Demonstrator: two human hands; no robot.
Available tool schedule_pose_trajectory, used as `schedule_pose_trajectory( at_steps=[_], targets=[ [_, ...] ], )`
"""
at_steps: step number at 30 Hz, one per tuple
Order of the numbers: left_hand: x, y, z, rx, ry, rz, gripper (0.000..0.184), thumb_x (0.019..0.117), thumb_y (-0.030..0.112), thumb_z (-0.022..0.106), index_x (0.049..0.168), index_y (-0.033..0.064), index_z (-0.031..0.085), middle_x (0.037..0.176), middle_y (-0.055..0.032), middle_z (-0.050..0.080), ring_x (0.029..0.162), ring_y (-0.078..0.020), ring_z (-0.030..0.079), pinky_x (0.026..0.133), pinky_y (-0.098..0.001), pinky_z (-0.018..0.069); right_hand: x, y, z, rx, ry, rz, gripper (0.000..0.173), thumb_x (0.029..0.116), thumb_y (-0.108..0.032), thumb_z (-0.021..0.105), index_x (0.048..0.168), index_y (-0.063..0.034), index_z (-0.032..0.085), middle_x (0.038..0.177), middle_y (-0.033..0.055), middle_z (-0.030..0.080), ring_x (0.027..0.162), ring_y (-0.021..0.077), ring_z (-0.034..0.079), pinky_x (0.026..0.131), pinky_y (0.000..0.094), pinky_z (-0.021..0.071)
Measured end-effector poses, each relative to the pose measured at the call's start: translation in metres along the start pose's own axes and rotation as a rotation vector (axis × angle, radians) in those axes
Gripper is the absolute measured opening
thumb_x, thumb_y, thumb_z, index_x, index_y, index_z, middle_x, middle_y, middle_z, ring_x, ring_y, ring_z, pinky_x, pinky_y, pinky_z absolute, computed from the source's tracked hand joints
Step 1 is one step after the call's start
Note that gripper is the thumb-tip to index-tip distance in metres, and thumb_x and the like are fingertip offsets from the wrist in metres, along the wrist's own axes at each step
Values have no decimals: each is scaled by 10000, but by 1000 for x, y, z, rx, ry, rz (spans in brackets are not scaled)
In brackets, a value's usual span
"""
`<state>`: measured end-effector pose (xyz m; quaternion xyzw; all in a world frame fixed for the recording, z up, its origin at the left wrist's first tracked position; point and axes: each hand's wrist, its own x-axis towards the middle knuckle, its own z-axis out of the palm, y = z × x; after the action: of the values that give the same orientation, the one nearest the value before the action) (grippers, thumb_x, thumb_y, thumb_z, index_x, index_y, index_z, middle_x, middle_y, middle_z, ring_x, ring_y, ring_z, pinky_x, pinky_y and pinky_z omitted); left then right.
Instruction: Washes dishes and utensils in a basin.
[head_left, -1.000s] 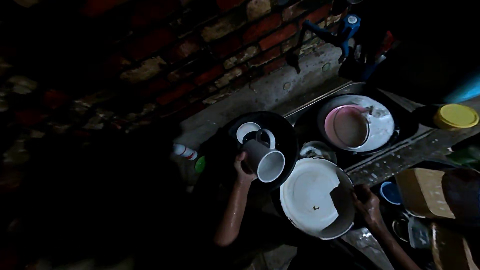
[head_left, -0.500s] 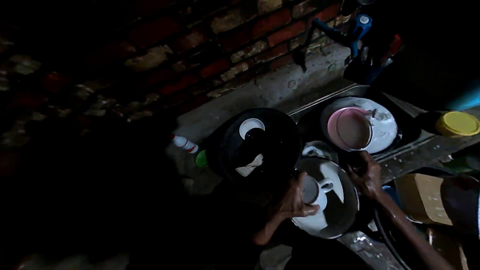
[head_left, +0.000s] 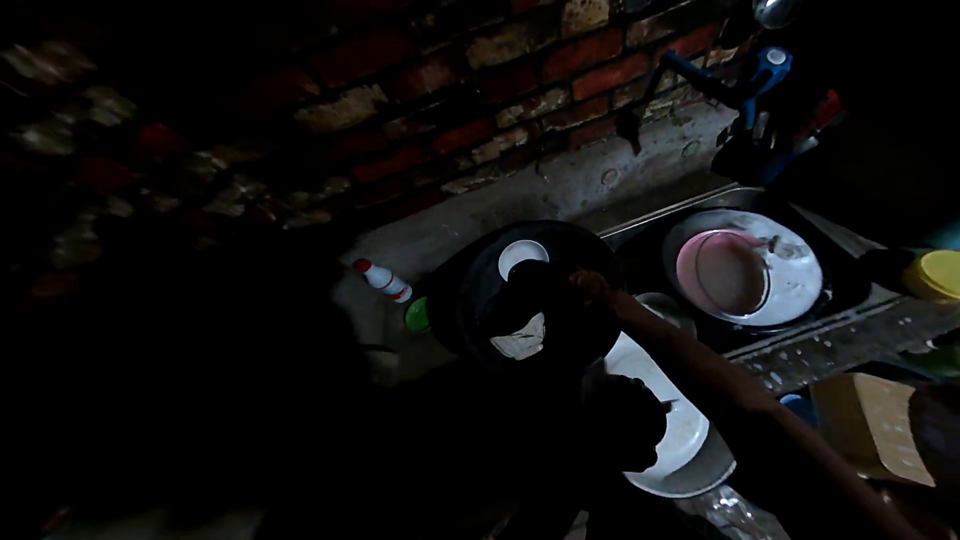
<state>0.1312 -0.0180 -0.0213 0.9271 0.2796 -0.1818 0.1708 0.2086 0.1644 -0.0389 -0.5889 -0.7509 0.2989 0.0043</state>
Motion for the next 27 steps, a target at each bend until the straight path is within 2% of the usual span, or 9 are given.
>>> schedule_pose_trajectory(
  at_steps=[4,7,10,12,15,18,20,23,27],
  targets=[
    [-4,-17,41,-293,128,-168,895,876,542,689,1573,79,371,1538,-215,444,1391,-393,458,1088,-554,423,0,7,-7,63,20,-96,422,986,-247,659,1322,6,618,1280,268,633,1224,432,594,1043,607,444],
    [-4,-29,81,-324,330,-75,897,919,635,598,1568,53,393,1615,-166,392,1481,-367,372,1210,-531,272,-13,33,-16,376,236,-172,343,915,-152,722,1184,55,673,1102,251,689,1055,365,662,967,553,506],
    [-6,-17,70,-385,386,-165,960,828,547,771,1572,81,385,1540,-202,455,1397,-360,470,1134,-509,403,-33,47,-30,1029,347,-92,297,972,-18,622,1263,28,584,1030,141,695,798,185,676,703,354,587],
    [-3,-12,66,-366,480,-195,976,724,511,861,1509,68,486,1427,-232,557,1261,-373,594,1000,-511,522,-45,59,-33,1484,313,-155,289,1008,-78,512,1283,1,554,1014,136,680,742,216,689,633,375,612],
    [-6,-7,50,-375,384,-249,886,802,422,825,1537,92,454,1466,-227,529,1275,-392,582,965,-537,531,-56,77,-24,1816,238,-403,402,885,-284,574,1223,-69,606,1017,127,717,791,238,725,629,379,629],
    [-3,-6,36,-430,246,-321,578,996,47,559,1556,127,435,1524,-231,475,1314,-427,550,999,-565,494,-63,86,-10,2031,171,-638,526,697,-418,834,1136,-142,751,998,92,751,827,207,738,678,366,630],
    [-2,-7,32,-412,160,-346,644,981,-21,531,1583,160,390,1559,-224,435,1310,-428,551,993,-555,498,-72,87,-3,2095,187,-745,512,689,-419,832,1107,-129,769,992,81,757,857,184,738,743,349,628],
    [-1,-11,29,-398,42,-357,830,903,30,672,1622,192,291,1627,-196,335,1362,-405,505,1023,-541,483,-78,92,6,2135,178,-920,506,749,-416,786,1127,-81,758,1001,90,750,884,175,722,813,332,601],
    [-2,-11,32,-374,62,-363,1048,766,382,870,1618,185,292,1627,-151,344,1391,-352,476,1049,-519,471,-105,80,1,2061,99,-1058,523,818,-423,733,1236,-108,719,1059,85,740,902,163,714,806,317,596]
  ],
)
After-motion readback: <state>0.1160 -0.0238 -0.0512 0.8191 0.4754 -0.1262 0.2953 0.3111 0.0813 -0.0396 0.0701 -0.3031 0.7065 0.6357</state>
